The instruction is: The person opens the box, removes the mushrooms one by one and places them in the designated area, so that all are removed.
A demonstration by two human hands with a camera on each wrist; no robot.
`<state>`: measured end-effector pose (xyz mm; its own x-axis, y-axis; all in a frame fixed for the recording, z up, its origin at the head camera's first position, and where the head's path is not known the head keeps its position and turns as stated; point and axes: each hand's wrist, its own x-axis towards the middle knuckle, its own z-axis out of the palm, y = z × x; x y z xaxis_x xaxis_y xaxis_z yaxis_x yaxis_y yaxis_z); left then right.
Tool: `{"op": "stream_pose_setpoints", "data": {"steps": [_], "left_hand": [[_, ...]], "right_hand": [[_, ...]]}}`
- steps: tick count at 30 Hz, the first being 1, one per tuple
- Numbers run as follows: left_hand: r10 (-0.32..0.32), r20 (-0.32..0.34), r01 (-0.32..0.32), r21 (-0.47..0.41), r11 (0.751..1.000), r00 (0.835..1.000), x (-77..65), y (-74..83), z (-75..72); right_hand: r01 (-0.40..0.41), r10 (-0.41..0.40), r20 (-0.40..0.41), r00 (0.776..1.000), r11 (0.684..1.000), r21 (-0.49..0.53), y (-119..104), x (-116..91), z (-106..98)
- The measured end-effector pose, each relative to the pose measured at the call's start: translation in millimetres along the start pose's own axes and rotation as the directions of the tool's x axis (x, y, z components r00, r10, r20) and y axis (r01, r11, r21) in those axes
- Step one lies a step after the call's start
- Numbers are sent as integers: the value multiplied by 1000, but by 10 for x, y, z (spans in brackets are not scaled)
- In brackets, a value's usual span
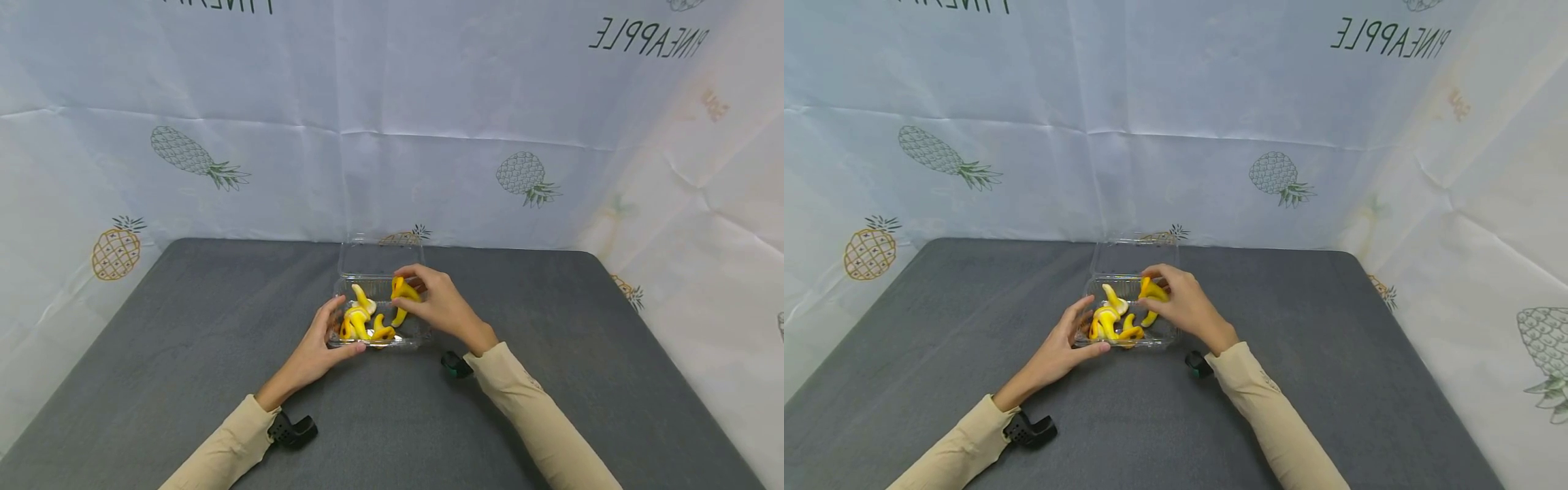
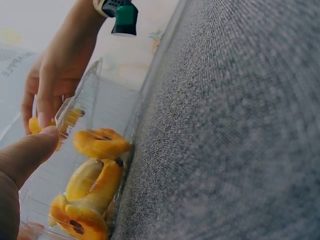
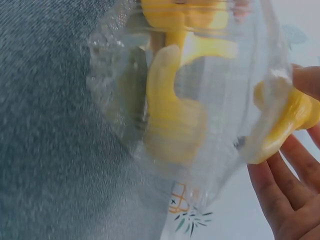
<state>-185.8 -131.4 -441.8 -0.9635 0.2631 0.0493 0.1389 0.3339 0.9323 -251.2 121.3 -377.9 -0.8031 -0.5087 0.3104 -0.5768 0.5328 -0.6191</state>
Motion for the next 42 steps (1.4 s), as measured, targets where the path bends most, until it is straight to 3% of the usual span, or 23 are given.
{"op": "stream_pose_setpoints", "data": {"steps": [19, 27, 42], "left_hand": [[7, -8, -7, 14, 1000, 1000, 2, -1, 7], [6, -1, -6, 8, 1000, 1000, 2, 6, 4], [1, 3, -1, 4, 1000, 1000, 0, 5, 3]], "right_hand": [[-90, 92, -96, 991, 996, 26, 120, -199, -329], [-143, 145, -135, 980, 989, 26, 267, -307, -413], [-247, 240, -133, 961, 969, -32, 545, -427, -547]]}}
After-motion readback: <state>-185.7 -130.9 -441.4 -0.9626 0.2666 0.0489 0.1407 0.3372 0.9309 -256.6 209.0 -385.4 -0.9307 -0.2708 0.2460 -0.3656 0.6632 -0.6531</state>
